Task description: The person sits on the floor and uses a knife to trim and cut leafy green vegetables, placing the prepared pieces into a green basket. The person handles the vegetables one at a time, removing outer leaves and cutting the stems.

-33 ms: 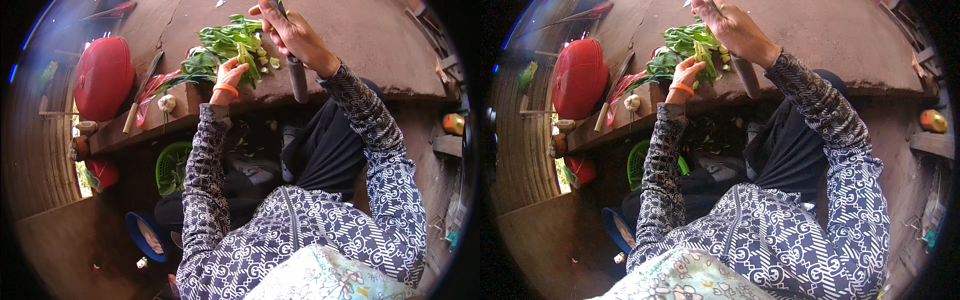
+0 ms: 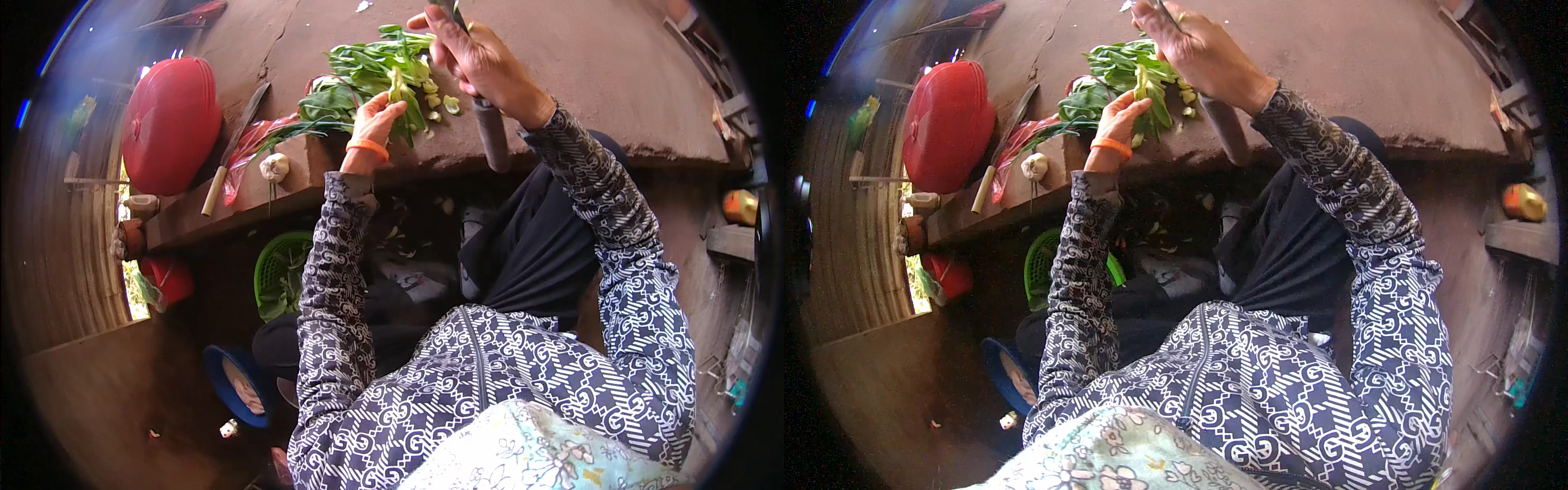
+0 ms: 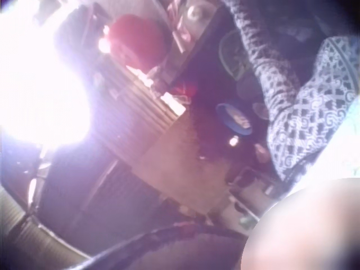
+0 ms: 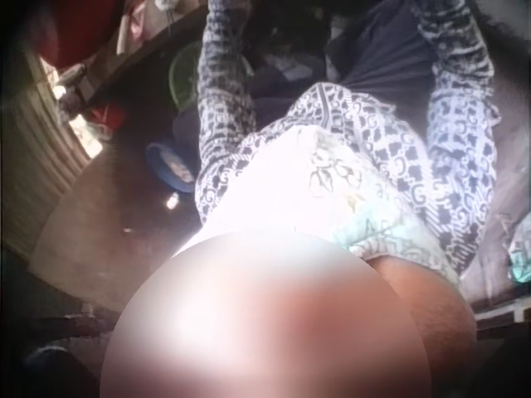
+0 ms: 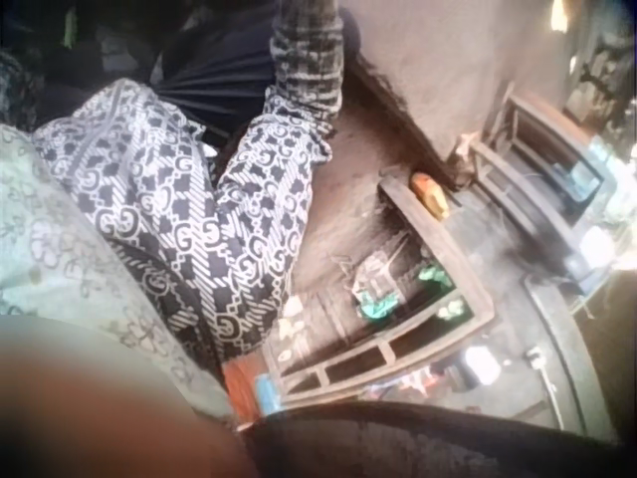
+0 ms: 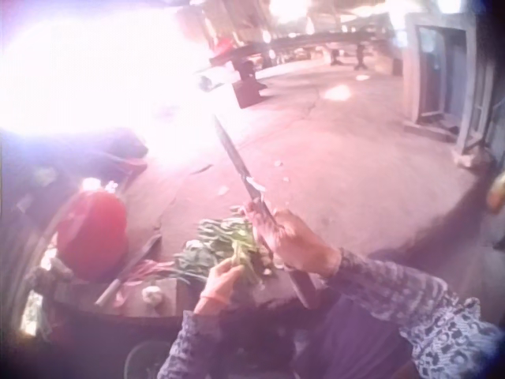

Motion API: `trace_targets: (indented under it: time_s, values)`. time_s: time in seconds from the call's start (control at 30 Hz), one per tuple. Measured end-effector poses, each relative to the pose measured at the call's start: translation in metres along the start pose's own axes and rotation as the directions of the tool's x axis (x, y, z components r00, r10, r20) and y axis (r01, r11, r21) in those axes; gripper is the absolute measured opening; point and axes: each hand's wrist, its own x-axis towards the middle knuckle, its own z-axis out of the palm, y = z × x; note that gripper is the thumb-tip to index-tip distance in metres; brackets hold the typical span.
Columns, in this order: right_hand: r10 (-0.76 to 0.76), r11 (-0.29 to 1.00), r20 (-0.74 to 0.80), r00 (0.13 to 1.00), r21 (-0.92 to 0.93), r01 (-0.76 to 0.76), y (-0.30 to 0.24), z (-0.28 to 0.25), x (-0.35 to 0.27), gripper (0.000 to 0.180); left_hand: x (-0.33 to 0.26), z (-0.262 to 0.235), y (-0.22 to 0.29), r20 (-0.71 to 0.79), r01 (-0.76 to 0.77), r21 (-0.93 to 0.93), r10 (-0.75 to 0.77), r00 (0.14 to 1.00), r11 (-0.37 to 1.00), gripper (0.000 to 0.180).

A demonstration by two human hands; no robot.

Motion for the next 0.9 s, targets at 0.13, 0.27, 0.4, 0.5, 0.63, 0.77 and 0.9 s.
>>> trace_targets:
  time_s: [0.13, 0.27, 0.4, 0.5, 0.63, 0.77, 0.9]
  values:
    - [-0.134, 0.948, 0.068, 0.989, -0.283, 0.148, 0.014, 0.008, -0.002, 0.075, -0.027, 0.01, 0.044, 0.143, 0.056, -0.372, -0.002, 0.99, 0.926, 0.034]
    - [-0.105, 0.915, 0.209, 0.972, -0.363, 0.177, 0.017, 0.018, -0.002, 0.089, -0.052, 0.026, 0.079, 0.135, 0.005, -0.285, 0.035, 0.99, 0.958, 0.043]
    - [-0.143, 0.896, 0.287, 0.947, -0.369, 0.248, 0.011, 0.02, 0.0, 0.086, -0.064, 0.033, 0.1, 0.035, 0.001, -0.327, 0.011, 0.999, 0.945, 0.022]
    - [-0.086, 0.887, 0.322, 0.943, -0.406, 0.22, 0.005, 0.019, -0.001, 0.085, -0.071, 0.033, 0.106, 0.059, -0.047, -0.237, 0.062, 0.996, 0.97, 0.024]
    - [0.019, 0.891, 0.342, 0.939, -0.432, 0.139, 0.004, 0.018, -0.006, 0.093, -0.078, 0.033, 0.105, 0.069, -0.104, -0.142, 0.114, 0.991, 0.984, 0.018]
    - [-0.192, 0.893, 0.359, 0.914, -0.323, 0.314, 0.007, 0.019, -0.007, 0.086, -0.076, 0.032, 0.104, 0.033, -0.041, -0.336, 0.055, 0.998, 0.941, 0.012]
    - [-0.172, 0.865, 0.397, 0.902, -0.377, 0.331, 0.009, 0.019, -0.006, 0.085, -0.078, 0.035, 0.106, 0.043, -0.062, -0.291, 0.078, 0.996, 0.955, 0.018]
